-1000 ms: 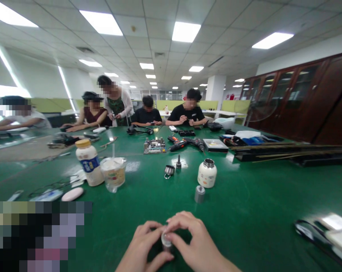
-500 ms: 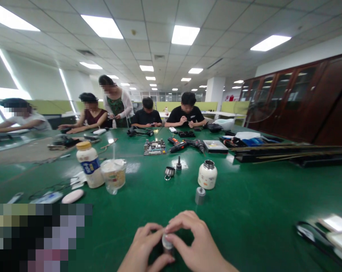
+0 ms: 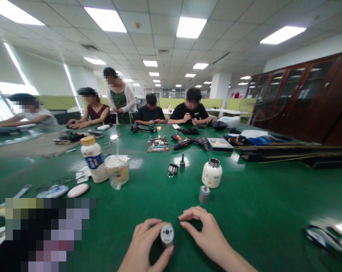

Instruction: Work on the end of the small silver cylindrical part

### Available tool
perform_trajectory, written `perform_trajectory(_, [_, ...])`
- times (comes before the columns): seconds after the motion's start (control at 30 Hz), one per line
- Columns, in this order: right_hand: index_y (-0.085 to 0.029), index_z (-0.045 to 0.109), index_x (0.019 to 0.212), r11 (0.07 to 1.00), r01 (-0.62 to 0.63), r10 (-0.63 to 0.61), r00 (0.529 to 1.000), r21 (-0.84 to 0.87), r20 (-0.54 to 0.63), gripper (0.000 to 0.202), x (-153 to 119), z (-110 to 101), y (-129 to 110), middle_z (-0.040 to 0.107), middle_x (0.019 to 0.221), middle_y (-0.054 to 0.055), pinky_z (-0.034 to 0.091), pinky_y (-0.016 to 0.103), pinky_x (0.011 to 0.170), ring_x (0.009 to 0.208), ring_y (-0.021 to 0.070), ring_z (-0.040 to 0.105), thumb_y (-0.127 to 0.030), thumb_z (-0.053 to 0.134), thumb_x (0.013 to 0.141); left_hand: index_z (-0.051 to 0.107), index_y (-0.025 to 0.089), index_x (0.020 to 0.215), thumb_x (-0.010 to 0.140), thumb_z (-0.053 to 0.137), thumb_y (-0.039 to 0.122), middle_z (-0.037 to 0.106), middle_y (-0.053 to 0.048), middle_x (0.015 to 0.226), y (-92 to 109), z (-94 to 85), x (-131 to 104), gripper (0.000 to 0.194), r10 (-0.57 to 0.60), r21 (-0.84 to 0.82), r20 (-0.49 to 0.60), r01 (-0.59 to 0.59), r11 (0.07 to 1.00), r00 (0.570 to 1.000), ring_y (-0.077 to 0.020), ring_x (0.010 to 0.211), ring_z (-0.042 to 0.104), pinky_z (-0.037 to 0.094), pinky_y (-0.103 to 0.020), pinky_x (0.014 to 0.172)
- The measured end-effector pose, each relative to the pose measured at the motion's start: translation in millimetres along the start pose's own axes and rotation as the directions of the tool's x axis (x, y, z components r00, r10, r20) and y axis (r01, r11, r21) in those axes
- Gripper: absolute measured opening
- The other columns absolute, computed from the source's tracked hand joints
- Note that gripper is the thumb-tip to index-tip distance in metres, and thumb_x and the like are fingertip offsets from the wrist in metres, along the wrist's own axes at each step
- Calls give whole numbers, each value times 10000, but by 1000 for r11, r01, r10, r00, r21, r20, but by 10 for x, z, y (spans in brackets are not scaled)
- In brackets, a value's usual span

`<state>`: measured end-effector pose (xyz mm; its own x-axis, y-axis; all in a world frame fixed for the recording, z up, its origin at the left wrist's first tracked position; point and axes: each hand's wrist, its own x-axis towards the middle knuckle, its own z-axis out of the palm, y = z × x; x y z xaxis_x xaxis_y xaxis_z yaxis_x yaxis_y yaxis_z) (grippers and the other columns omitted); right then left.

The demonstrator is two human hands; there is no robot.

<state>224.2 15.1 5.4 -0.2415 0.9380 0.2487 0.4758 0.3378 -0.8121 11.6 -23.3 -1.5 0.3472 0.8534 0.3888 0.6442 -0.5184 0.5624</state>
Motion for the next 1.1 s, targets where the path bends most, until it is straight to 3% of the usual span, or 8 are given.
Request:
perform_trajectory(0.13, [-204, 702, 864, 992, 46, -38, 997, 118, -68, 101, -17, -2, -282, 770, 916, 58, 516, 375, 919, 984, 242, 693, -301, 693, 835, 675, 231, 1122, 752, 676, 189, 705, -76, 1152, 50, -38, 17, 372, -94, -58, 39, 96, 994, 995, -310, 1127, 580, 475, -469, 943])
perform_trajectory(0.3, [-235, 738, 850, 991, 113, -112, 994, 77, -18, 40, -69, 66, -499, 768, 888, 32, 463, 397, 971, 992, 237, 675, -228, 707, 826, 643, 262, 1208, 784, 644, 172, 693, -51, 1206, 68, -59, 29, 434, -84, -103, 65, 91, 991, 994, -301, 1187, 546, 451, -474, 983])
perform_trajectory(0.5, [-229, 721, 832, 992, 116, -116, 993, 44, -19, 24, -74, 142, -493, 748, 875, 29, 481, 362, 912, 963, 231, 666, -214, 706, 821, 633, 267, 1212, 781, 641, 154, 691, -46, 1215, 66, -43, 28, 445, -34, -92, 45, 38, 995, 998, -304, 1181, 550, 456, -484, 978])
perform_trajectory(0.7, [-218, 582, 878, 992, 72, -46, 972, 106, -231, 182, -99, 111, -316, 641, 701, -1, 501, 314, 719, 697, 188, 644, -378, 521, 939, 583, 216, 1266, 749, 654, 153, 663, -96, 1222, 39, -14, -8, 526, -62, -84, 19, 64, 994, 998, -313, 1189, 530, 453, -499, 984])
perform_trajectory(0.8, [-215, 590, 1014, 978, 85, -59, 988, 188, -139, 216, -161, 92, -245, 687, 930, 58, 506, 345, 843, 914, 213, 657, -346, 423, 969, 492, 211, 1359, 756, 674, 187, 595, -113, 1308, 11, -48, 5, 631, -52, -113, -41, 47, 992, 998, -307, 1235, 479, 427, -514, 1015])
perform_trajectory(0.9, [-207, 546, 1244, 977, 39, -58, 995, 212, 82, 352, -228, 115, -242, 653, 1214, 110, 464, 406, 986, 1123, 247, 614, -293, 517, 905, 602, 287, 1245, 817, 654, 231, 556, -73, 1363, 4, -121, 70, 435, -16, -108, -102, 5, 994, 995, -309, 1293, 401, 372, -556, 1048])
perform_trajectory(1.0, [-198, 557, 1283, 992, 9, -32, 983, 127, 182, 499, -255, 171, -280, 641, 1274, 130, 458, 437, 1006, 1157, 287, 604, -242, 655, 796, 733, 325, 1005, 850, 644, 249, 563, -38, 1358, 28, -188, 142, 193, -18, -76, -124, 9, 997, 992, -321, 1307, 363, 344, -582, 1051])
perform_trajectory(1.1, [-222, 636, 1207, 998, 5, -15, 987, 60, 162, 439, -247, 229, -304, 685, 1211, 103, 483, 429, 975, 1114, 297, 626, -228, 694, 772, 771, 324, 862, 837, 682, 267, 591, -34, 1321, 62, -232, 185, 109, -21, -76, -109, 13, 997, 994, -333, 1295, 362, 353, -580, 1043])
